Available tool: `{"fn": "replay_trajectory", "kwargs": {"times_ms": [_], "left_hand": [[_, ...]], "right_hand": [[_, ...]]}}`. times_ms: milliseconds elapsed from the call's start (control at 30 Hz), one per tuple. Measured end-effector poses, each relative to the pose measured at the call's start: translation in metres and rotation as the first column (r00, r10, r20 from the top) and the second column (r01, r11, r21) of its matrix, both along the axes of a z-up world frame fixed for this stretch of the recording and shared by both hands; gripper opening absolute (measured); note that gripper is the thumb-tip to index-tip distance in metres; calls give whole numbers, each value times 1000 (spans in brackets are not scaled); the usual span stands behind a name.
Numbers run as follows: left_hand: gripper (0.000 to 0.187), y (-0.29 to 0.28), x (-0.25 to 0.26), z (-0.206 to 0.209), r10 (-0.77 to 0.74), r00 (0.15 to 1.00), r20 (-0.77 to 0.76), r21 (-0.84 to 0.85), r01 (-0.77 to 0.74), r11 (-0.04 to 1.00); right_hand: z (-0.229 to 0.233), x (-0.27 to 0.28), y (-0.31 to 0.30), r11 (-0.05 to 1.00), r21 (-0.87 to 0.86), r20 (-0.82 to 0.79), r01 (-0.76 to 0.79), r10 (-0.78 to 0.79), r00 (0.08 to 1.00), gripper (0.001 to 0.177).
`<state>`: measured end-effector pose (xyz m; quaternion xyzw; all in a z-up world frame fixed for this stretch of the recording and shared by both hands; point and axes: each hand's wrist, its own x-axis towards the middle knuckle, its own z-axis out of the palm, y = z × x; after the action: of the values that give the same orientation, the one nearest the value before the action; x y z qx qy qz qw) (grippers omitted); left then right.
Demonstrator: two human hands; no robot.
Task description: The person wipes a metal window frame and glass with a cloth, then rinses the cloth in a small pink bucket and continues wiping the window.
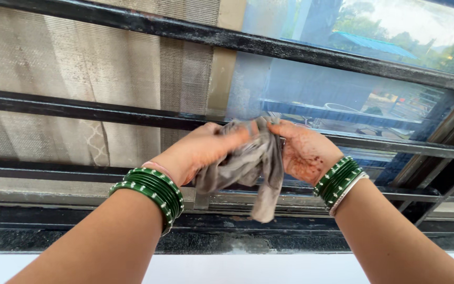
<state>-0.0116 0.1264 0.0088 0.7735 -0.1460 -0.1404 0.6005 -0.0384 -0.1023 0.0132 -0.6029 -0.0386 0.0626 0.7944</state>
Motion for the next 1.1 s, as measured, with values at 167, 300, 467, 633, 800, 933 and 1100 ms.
{"fn": "replay_trajectory", "kwargs": {"times_ms": [167,300,467,633,800,933,1100], "left_hand": [[49,17,17,-17,2,985,174,71,-14,997],[46,35,33,-29,94,987,133,72,-104,992],[39,18,27,-33,-107,950,294,131,71,989],[53,11,14,-27,-251,942,224,446,130,885],[47,15,29,-19,-140,972,187,213,99,972],[37,13,28,-14,-104,993,-47,-183,94,979],[29,-1,43,-23,-210,956,-206,-586,51,809]], "right_hand": [[8,-2,-11,963,-264,41,-57,70,997,17],[16,-4,-15,920,-391,28,30,-20,999,14],[41,4,-9,780,-600,112,177,-138,984,19],[52,14,-5,849,-508,129,143,-89,988,25],[28,20,-28,857,-510,-15,77,-97,995,21],[-7,11,-48,877,-481,-189,3,-107,976,23],[-46,1,-34,933,-212,110,293,-275,955,21]]}}
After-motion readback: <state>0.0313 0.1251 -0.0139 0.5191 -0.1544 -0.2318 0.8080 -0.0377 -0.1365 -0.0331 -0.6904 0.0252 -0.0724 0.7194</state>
